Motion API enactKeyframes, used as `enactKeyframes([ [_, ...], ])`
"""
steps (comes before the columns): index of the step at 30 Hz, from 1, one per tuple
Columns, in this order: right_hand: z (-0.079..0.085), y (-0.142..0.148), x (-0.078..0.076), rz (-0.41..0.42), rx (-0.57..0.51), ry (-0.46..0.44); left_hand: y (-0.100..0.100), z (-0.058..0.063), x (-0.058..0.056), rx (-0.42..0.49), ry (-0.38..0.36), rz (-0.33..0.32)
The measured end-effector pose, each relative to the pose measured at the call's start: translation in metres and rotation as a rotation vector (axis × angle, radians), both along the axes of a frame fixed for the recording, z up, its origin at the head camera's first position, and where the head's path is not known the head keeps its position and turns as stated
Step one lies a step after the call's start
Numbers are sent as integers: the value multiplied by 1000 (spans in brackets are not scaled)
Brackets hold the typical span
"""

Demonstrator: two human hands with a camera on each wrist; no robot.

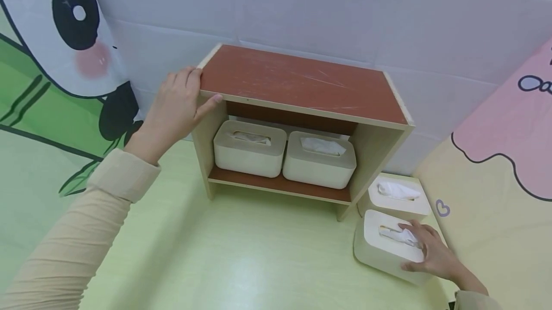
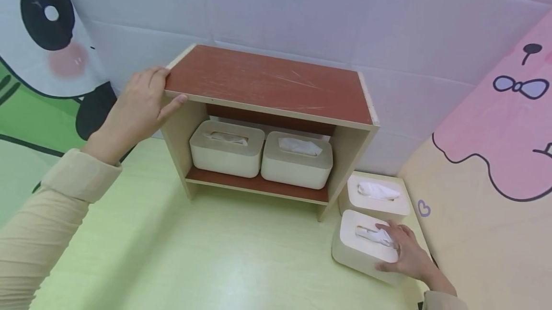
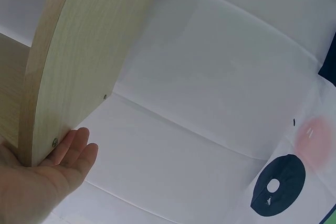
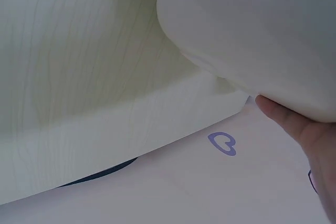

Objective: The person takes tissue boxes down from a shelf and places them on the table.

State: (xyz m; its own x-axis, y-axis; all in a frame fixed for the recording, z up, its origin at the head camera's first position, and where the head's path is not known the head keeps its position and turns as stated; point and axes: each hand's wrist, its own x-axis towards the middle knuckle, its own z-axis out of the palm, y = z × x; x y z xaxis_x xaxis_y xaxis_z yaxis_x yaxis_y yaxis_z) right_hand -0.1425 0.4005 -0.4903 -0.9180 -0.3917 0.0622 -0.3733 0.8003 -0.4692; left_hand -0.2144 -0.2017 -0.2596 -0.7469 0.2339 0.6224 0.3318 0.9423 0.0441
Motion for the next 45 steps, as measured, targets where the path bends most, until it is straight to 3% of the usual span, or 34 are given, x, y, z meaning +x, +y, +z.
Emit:
enactKeyframes([
  [8,-3,2,-1,54,-13,74,0,-1,0,-3,-3,4],
  [15,-9,6,-5,87,-59,90,1,1,1,6,-16,8],
  [28,-3,9,-18,185,-8,91,0,-1,0,6,4,-1],
  [34,-1,10,-19,169,-20,30,1,-1,-1,1,6,-4],
  [39,-2,12,-19,128,35,-12,1,-1,-1,4,6,-8],
  [45,-3,14,-21,133,55,14,1,-1,-1,2,14,-6],
])
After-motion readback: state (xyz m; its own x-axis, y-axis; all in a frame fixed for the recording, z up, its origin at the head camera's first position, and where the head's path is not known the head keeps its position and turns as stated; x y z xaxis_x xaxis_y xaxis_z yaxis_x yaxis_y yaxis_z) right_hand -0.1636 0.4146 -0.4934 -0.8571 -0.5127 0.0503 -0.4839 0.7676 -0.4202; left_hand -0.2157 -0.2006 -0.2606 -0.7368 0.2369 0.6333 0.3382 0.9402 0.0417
